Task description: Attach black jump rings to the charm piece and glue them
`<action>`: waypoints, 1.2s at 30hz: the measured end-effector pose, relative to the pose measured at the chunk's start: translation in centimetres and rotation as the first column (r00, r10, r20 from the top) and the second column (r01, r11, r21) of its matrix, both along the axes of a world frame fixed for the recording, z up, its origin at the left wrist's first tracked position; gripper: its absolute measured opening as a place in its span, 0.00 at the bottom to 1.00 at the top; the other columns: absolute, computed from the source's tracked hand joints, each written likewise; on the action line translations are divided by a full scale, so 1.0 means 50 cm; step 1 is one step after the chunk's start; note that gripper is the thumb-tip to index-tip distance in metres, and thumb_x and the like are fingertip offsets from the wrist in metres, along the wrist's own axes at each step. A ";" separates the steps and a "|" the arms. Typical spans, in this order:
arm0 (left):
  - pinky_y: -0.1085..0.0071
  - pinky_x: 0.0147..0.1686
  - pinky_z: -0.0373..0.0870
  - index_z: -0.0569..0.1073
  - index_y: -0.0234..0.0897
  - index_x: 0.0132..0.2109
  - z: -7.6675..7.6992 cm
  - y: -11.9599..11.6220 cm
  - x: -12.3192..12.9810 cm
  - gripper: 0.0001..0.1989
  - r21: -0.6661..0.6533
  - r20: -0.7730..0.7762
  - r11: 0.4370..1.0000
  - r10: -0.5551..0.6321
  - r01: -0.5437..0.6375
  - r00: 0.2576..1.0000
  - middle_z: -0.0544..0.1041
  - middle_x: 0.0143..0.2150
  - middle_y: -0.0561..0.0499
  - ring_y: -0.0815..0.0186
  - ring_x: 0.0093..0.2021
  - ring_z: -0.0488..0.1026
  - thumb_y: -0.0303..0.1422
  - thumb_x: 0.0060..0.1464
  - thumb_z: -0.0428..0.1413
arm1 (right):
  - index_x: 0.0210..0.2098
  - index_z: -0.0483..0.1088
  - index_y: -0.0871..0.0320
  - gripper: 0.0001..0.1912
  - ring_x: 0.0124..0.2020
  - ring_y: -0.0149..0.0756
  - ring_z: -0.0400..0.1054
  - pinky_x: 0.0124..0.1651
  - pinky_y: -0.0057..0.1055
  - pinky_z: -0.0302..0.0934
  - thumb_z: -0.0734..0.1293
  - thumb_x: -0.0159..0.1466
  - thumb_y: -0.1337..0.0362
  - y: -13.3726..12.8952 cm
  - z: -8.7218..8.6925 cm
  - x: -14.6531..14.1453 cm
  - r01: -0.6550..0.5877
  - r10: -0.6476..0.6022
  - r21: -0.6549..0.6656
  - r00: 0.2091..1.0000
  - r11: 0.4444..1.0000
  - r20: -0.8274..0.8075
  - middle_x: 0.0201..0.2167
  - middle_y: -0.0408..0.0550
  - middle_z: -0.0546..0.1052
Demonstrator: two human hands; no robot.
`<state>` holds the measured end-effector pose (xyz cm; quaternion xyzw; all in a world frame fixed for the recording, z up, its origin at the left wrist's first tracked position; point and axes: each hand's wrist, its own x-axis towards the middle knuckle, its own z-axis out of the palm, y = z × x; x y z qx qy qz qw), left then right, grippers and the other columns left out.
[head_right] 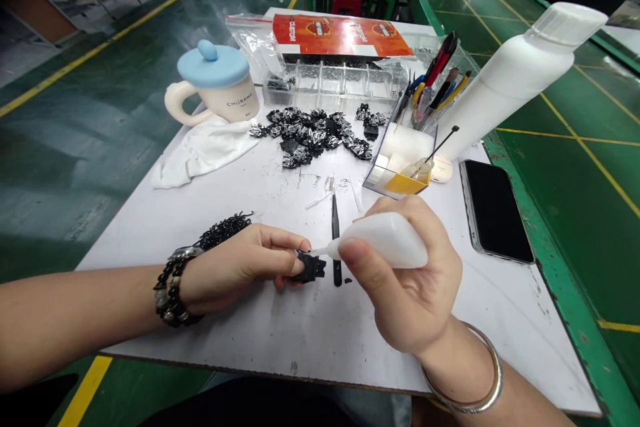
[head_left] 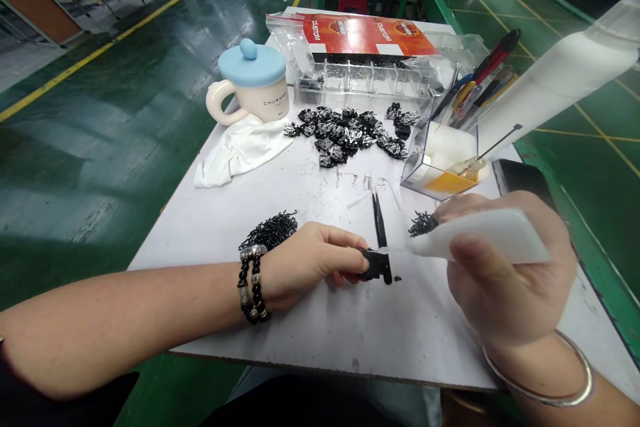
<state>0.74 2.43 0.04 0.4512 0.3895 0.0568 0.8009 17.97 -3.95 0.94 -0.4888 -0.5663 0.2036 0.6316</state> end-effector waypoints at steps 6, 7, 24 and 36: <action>0.76 0.26 0.56 0.74 0.30 0.28 -0.001 0.000 0.000 0.04 -0.019 -0.038 0.999 0.030 -0.031 0.999 0.71 0.25 0.52 0.72 0.27 0.64 0.27 0.42 0.58 | 0.27 0.67 0.59 0.06 0.22 0.33 0.60 0.26 0.35 0.54 0.68 0.56 0.64 0.001 0.002 0.013 -0.071 0.092 0.136 0.983 0.988 -0.156 0.21 0.44 0.67; 0.76 0.26 0.57 0.74 0.30 0.28 -0.002 0.000 0.001 0.04 -0.021 -0.037 0.999 0.033 -0.033 0.999 0.71 0.25 0.52 0.72 0.26 0.65 0.27 0.41 0.58 | 0.28 0.68 0.59 0.05 0.22 0.33 0.60 0.26 0.35 0.54 0.68 0.56 0.65 -0.003 0.002 0.013 -0.093 0.110 0.113 0.982 0.989 -0.153 0.21 0.44 0.67; 0.76 0.25 0.56 0.74 0.29 0.29 0.000 -0.002 0.000 0.04 -0.005 -0.028 1.000 0.029 -0.029 0.999 0.71 0.24 0.51 0.73 0.26 0.64 0.27 0.42 0.58 | 0.32 0.69 0.59 0.04 0.29 0.36 0.63 0.41 0.39 0.59 0.67 0.58 0.65 -0.008 -0.011 -0.004 -0.151 0.155 0.103 0.987 0.983 -0.030 0.20 0.44 0.67; 0.77 0.25 0.57 0.74 0.30 0.27 -0.002 0.000 0.003 0.03 -0.025 -0.025 0.999 0.039 -0.040 0.999 0.71 0.23 0.52 0.73 0.25 0.65 0.26 0.41 0.57 | 0.33 0.66 0.56 0.07 0.20 0.32 0.61 0.24 0.33 0.57 0.63 0.61 0.59 0.039 0.000 0.039 0.175 -0.120 0.297 0.974 0.939 -0.194 0.21 0.42 0.63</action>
